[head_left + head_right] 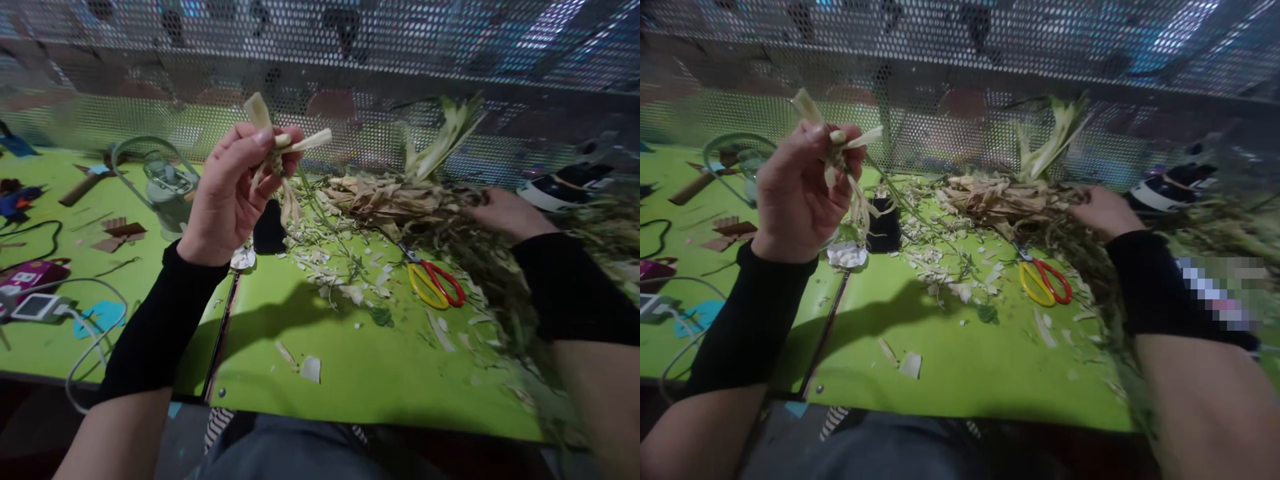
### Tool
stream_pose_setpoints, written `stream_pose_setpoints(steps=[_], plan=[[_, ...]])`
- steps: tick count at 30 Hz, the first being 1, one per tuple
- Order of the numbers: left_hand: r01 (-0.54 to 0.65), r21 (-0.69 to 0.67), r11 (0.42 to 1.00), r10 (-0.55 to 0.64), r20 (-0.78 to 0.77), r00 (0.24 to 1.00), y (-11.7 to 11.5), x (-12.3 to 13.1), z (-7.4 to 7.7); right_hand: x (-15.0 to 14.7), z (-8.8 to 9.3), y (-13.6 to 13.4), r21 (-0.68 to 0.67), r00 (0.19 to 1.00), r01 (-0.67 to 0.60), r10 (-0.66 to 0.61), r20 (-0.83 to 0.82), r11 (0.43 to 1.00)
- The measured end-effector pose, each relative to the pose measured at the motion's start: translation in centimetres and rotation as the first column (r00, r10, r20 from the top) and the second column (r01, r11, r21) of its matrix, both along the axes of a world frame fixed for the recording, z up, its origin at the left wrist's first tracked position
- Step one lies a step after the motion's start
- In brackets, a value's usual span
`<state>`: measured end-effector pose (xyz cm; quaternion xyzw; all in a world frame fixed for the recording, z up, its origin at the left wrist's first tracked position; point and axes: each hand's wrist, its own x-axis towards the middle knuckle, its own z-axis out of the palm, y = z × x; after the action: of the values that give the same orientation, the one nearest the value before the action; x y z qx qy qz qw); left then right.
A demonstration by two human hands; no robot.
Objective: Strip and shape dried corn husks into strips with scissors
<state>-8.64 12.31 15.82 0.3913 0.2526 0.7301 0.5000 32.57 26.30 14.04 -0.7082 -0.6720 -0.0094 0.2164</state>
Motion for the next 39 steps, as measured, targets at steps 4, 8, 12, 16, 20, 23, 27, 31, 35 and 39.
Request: stream_pose_setpoints(steps=[4, 8, 12, 16, 20, 23, 27, 31, 35, 39], plan=[[0.068, 0.066, 0.996, -0.069, 0.023, 0.997, -0.2, 0.0, 0.0, -4.7, 2.2, -3.2, -0.071, 0.949, -0.236, 0.246, 0.2, 0.969], [0.045, 0.077, 0.996, -0.049, 0.052, 0.997, -0.7, -0.2, 0.5, -10.5, -2.4, -8.9, -0.695, 0.736, -0.523, 0.672, -0.077, 0.494], [0.013, 0.101, 0.995, -0.015, 0.021, 1.0, -0.7, -0.5, 0.9, -11.7, -7.9, -11.2, -0.632, 0.743, -0.489, 0.667, 0.059, 0.601], [0.066, 0.168, 0.984, -0.066, -0.006, 0.998, -0.4, -0.6, 0.8, -11.5, -8.7, -9.0, -0.54, 0.719, -0.584, 0.695, 0.004, 0.606], [0.1, 0.194, 0.976, -0.099, -0.018, 0.995, -0.5, -0.7, 0.8, -12.9, -7.4, -6.8, -0.486, 0.722, -0.624, 0.69, -0.058, 0.612], [0.163, 0.239, 0.957, -0.168, 0.001, 0.986, -0.4, -0.7, 0.8, -13.6, -6.3, -6.9, -0.301, 0.755, -0.638, 0.652, -0.067, 0.708], [0.178, 0.269, 0.946, -0.174, -0.038, 0.984, -0.4, -0.7, 0.8, -12.6, -4.8, -9.0, -0.246, 0.81, -0.568, 0.587, 0.006, 0.786], [0.128, 0.168, 0.977, -0.116, -0.083, 0.99, -0.8, -0.4, 1.0, -10.8, -4.1, -11.9, -0.466, 0.782, -0.549, 0.624, 0.007, 0.694], [0.213, 0.126, 0.969, -0.202, -0.096, 0.975, -1.1, 0.8, 0.0, -11.6, -3.7, -14.0, -0.157, 0.822, -0.566, 0.542, -0.176, 0.809], [0.487, -0.181, 0.854, -0.517, -0.205, 0.831, -0.3, 2.8, -2.3, -15.1, -3.5, -14.7, 0.18, 0.529, -0.624, 0.581, -0.618, 0.76]])
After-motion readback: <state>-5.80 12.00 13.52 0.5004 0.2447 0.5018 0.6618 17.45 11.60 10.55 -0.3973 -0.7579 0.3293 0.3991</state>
